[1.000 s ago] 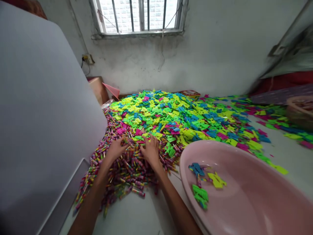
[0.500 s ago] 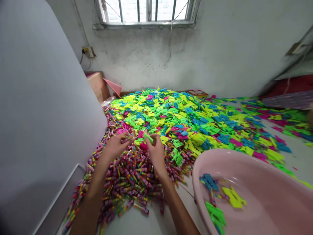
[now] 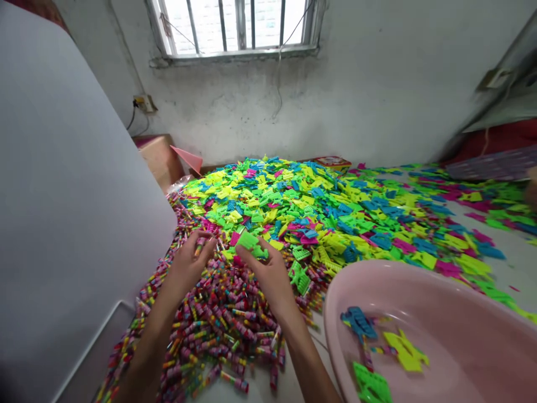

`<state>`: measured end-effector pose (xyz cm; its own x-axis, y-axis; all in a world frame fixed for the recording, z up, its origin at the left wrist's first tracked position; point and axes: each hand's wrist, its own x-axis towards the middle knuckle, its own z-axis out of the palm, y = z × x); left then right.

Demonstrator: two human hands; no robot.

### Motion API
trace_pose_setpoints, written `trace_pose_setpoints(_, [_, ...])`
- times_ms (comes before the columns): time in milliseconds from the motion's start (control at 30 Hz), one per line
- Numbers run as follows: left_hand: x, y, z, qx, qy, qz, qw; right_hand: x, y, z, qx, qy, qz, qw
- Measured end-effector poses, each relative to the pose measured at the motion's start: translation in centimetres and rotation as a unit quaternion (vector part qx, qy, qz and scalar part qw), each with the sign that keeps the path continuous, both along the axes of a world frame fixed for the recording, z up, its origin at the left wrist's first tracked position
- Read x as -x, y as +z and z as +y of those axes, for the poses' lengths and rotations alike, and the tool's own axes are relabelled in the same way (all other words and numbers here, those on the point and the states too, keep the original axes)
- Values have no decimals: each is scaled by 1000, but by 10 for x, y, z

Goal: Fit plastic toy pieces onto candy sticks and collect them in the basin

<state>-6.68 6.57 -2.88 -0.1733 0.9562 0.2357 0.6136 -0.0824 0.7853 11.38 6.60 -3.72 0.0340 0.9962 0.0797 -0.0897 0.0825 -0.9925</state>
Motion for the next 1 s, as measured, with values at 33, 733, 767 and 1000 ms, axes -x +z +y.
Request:
trace_pose_setpoints(33, [-2, 3, -3, -9, -11, -16, 1000, -1, 1, -1, 0, -10, -16, 1000])
trace_pose_setpoints(733, [-30, 47, -53, -120, -132, -148, 973, 1, 22, -32, -25, 59, 77, 995])
trace_pose_setpoints(767, [-31, 48, -56, -124, -129, -133, 975, 1, 24, -35, -31, 56, 60, 996])
trace_pose_setpoints(1000, [-31, 53, -65, -140, -81, -148, 976, -3, 37, -48, -64, 59, 43, 995])
